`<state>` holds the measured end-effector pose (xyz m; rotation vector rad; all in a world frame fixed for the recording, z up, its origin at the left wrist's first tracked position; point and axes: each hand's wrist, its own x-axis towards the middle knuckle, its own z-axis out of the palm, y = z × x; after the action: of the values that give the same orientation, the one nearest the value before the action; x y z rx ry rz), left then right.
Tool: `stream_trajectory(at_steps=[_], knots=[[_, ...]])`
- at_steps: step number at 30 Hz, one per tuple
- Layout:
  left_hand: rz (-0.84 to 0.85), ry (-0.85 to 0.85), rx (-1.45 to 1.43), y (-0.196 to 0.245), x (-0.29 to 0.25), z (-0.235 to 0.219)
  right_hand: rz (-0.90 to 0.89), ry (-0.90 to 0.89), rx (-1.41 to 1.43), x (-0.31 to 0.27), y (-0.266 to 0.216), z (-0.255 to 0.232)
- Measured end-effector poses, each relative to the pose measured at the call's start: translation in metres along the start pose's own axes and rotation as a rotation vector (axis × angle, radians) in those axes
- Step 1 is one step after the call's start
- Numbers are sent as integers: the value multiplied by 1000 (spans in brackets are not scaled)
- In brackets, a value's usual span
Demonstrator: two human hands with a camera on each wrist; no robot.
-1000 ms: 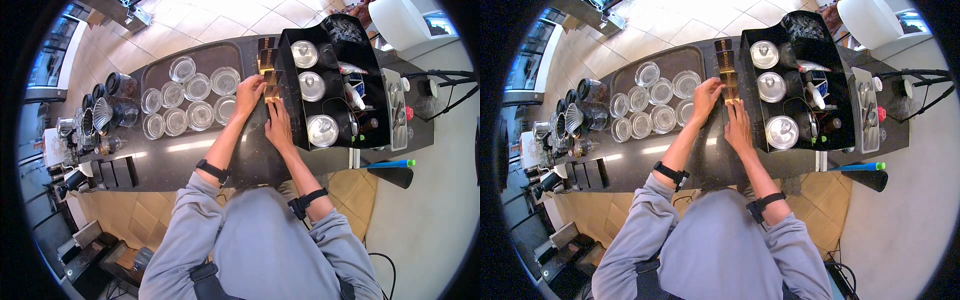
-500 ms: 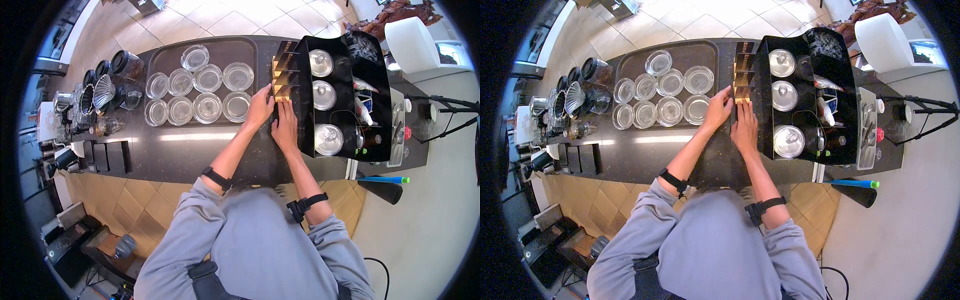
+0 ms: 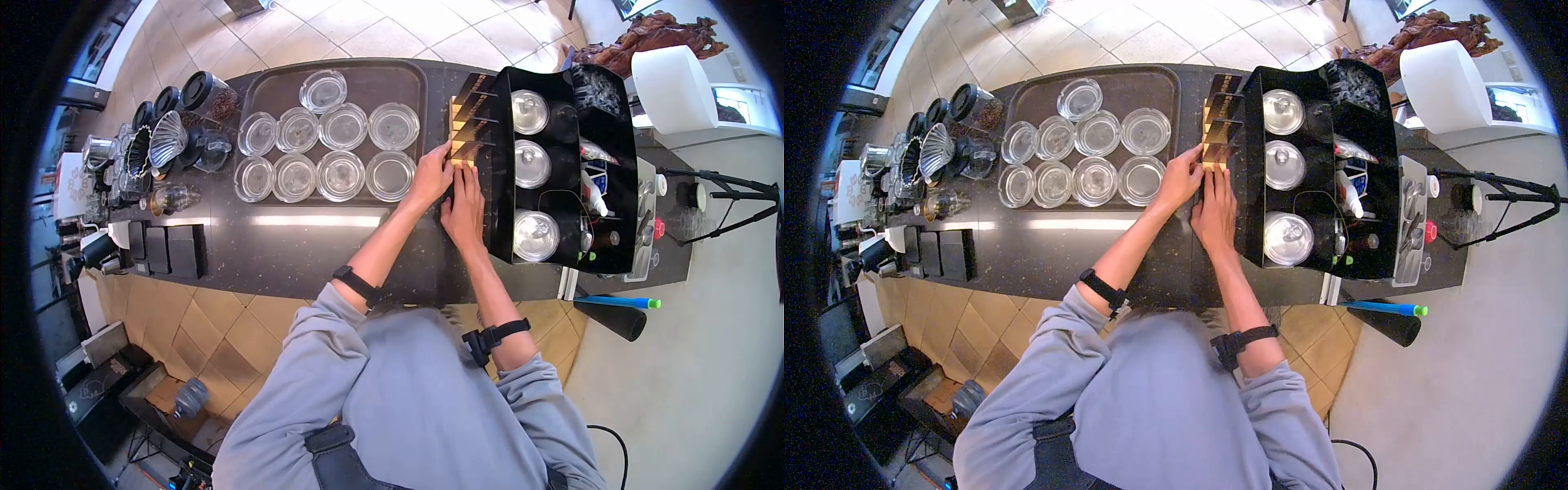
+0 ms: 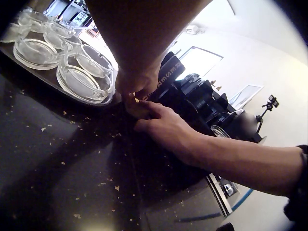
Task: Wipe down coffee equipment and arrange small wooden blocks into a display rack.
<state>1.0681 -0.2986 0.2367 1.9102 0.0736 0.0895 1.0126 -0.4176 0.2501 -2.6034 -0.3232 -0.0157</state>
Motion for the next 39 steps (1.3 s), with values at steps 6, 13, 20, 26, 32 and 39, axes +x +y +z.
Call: stream_trajectory(at_steps=[6,13,20,26,32,39], knots=[[25,-12,-41,0,1,-1,7,1,-5,2,-2,0],[34,8,-6,-1,1,0,3,-1,11,4,0,0],[31,-9,-6,2,-1,-2,19,-28,15,4,0,-1],[8,-16,-34,5,-4,-2,6,-14,-1,4,4,1],[-7,-17,-33,0,-5,1,9,-14,12,4,3,1],[22,-7,7,-6,-7,4,6,-6,22,3,5,2]])
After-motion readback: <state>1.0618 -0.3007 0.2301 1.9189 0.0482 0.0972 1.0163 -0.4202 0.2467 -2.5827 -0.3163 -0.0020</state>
